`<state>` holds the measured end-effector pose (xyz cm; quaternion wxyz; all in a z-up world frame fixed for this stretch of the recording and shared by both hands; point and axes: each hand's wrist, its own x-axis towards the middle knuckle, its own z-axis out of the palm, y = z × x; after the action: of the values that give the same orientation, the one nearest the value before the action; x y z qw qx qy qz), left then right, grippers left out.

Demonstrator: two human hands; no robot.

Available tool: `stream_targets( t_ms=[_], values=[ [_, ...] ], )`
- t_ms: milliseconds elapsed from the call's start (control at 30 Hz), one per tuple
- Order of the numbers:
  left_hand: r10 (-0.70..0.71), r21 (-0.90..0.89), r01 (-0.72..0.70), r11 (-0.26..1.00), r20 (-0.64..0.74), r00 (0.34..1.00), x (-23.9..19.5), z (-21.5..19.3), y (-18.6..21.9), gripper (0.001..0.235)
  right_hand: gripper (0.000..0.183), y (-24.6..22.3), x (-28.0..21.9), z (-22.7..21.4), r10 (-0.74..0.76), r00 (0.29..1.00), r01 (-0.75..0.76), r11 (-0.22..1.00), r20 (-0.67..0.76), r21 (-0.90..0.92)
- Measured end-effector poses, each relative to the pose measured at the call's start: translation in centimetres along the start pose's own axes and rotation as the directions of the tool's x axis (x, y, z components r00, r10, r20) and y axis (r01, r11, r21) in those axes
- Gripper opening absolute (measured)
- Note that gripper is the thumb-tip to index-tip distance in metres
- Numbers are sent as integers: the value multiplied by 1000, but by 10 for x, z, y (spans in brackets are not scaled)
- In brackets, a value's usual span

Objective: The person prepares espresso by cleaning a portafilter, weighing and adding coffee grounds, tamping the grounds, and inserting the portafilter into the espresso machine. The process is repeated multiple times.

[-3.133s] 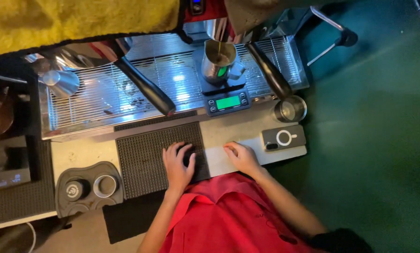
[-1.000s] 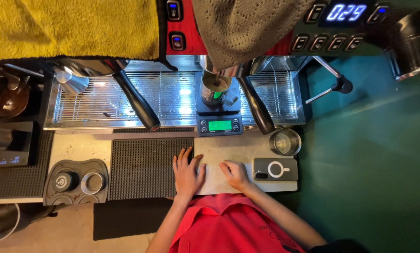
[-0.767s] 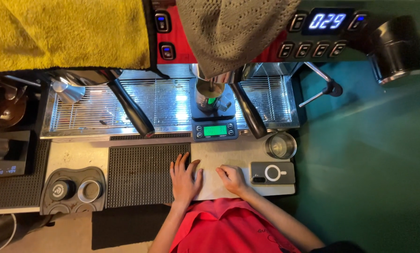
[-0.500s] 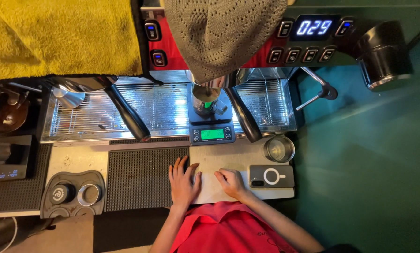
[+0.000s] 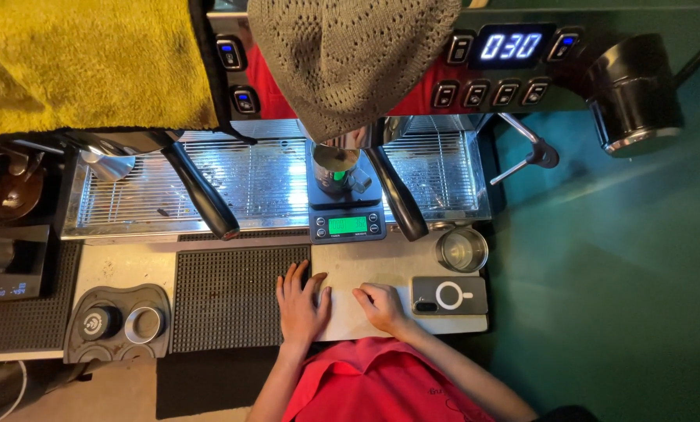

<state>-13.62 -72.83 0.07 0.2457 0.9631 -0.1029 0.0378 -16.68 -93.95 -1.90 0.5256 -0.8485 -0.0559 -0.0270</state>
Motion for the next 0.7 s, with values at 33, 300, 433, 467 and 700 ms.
stream_targets(
  t_ms=[33,300,433,467,700],
  values=[
    [1,3,-1,1000,-2,1000,0,0,0,25,42,1,1,0,2,1000,-2,1000,1,3],
    [75,-71,-78,994,-34,997,3,-9,2,32,42,-1,-1,2,4,1000,-2,997,22,-82],
    [84,-61,-87,994,-37,996,3,-7,0,33,41,0,-1,3,11,1000,-11,996,10,-87],
    [85,-62,-88,994,-36,996,4,-8,0,33,41,-1,0,3,12,1000,-11,996,9,-88],
    [50,-47,-51,998,-29,998,1,-1,-4,29,43,-2,1,3,20,1000,-20,998,-10,-64]
  ],
)
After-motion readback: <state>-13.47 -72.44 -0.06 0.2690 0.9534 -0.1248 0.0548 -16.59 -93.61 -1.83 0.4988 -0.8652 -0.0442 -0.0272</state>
